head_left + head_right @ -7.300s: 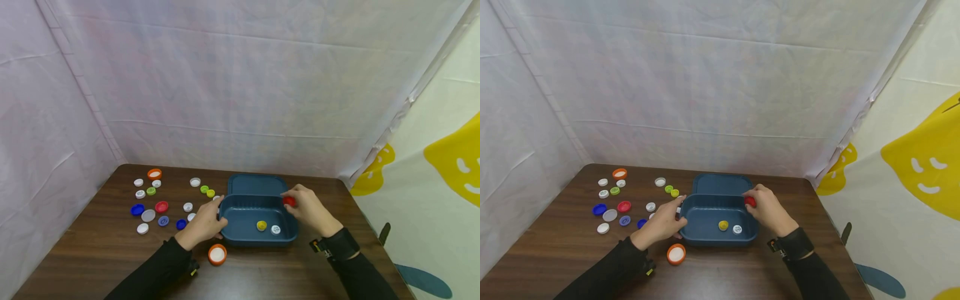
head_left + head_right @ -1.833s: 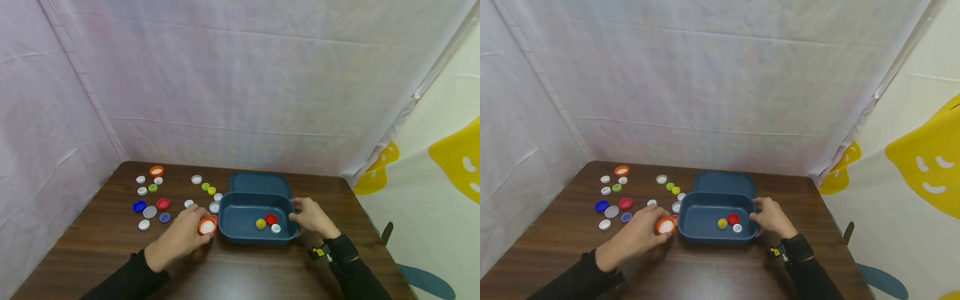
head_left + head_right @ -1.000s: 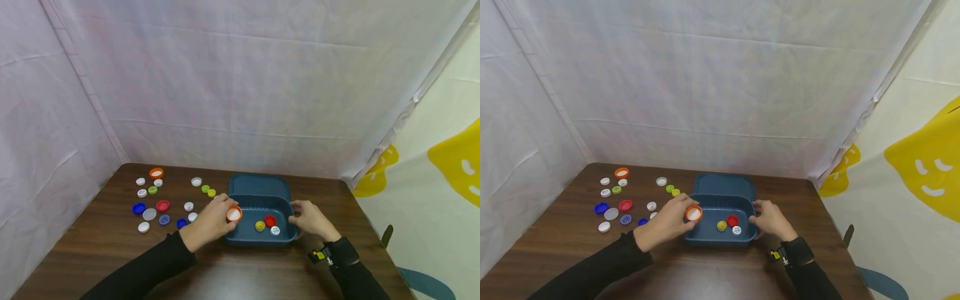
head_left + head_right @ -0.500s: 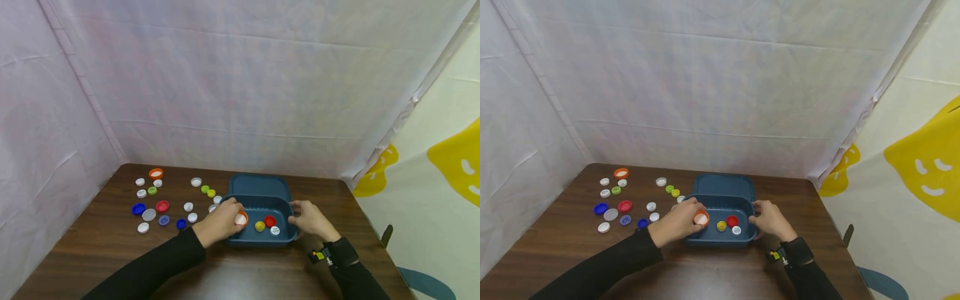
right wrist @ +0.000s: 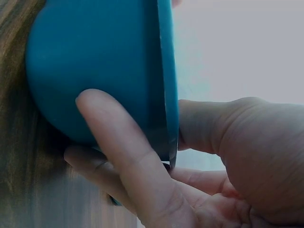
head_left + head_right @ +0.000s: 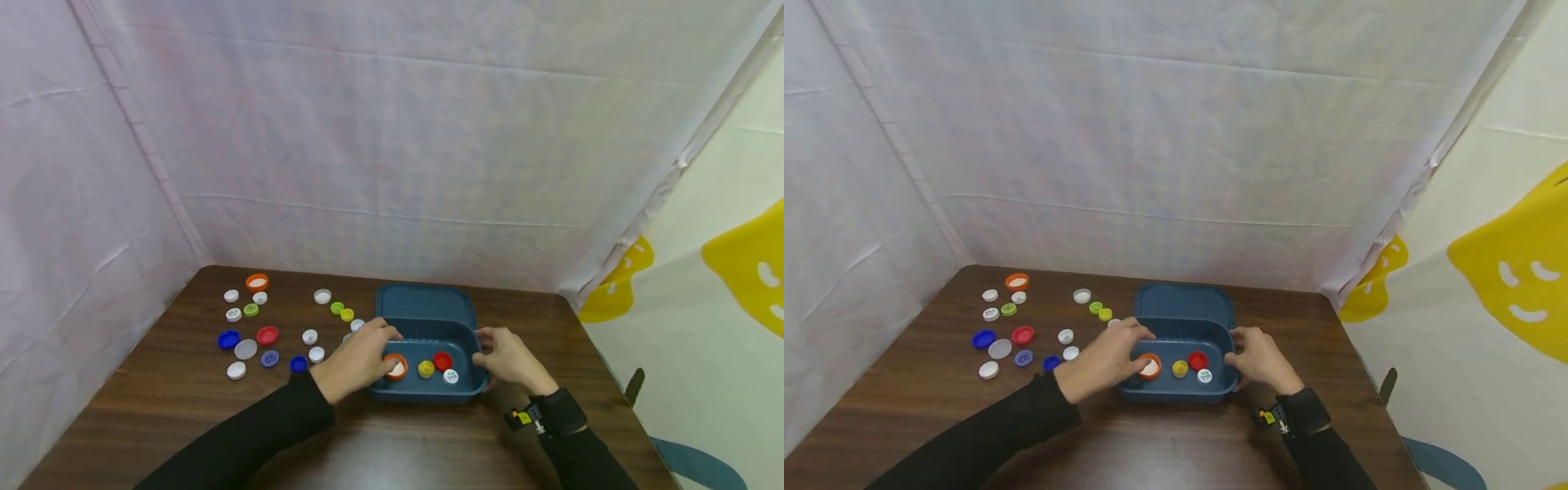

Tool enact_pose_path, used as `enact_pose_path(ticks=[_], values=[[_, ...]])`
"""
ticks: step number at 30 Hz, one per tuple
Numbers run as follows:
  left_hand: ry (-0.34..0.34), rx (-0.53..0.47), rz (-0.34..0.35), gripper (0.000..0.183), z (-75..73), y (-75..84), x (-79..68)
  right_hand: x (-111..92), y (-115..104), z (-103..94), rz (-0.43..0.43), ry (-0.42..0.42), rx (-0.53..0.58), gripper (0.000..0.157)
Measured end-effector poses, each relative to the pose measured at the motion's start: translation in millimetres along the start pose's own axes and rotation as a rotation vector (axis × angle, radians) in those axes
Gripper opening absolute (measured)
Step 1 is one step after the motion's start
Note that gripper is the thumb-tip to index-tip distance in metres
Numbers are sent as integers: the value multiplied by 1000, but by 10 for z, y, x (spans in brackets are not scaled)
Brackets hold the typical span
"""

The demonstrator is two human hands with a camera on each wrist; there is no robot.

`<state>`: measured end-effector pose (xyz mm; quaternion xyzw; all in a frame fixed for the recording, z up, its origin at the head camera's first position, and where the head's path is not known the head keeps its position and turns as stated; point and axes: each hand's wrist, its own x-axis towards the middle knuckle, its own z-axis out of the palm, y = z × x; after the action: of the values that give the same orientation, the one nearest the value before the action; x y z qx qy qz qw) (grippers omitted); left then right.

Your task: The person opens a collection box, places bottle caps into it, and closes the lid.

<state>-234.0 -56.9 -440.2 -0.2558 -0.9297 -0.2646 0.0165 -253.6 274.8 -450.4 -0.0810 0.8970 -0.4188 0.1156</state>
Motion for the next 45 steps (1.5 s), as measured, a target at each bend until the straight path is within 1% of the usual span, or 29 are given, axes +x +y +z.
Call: enact_pose_path(ticks=[5,7,13,16,22,30,35,39,45], values=[[41,-64,-36,39,-97,-51,-31,-8,9,-2,10,8,2,59],[70,-66,-53,37,-142,-81,-40,-8,10,-2,7,9,0,59],[153,-23,-100,33,-259,-232,-71,5,6,8,5,12,-10,58],[177,-12,-125,32,-307,-328,-100,8,6,14,4,12,-10,58],[167,30,-190,36,-394,-521,-154,-2,7,8,0,10,-8,59],[155,118,-259,44,-475,-803,-234,15,32,15,6,9,5,59],[156,131,-272,43,-481,-976,-271,14,25,13,6,2,9,59],[148,121,-287,44,-484,-1056,-285,12,15,11,9,5,10,58],[104,108,-322,43,-483,-1094,-302,4,12,7,4,-5,14,59]])
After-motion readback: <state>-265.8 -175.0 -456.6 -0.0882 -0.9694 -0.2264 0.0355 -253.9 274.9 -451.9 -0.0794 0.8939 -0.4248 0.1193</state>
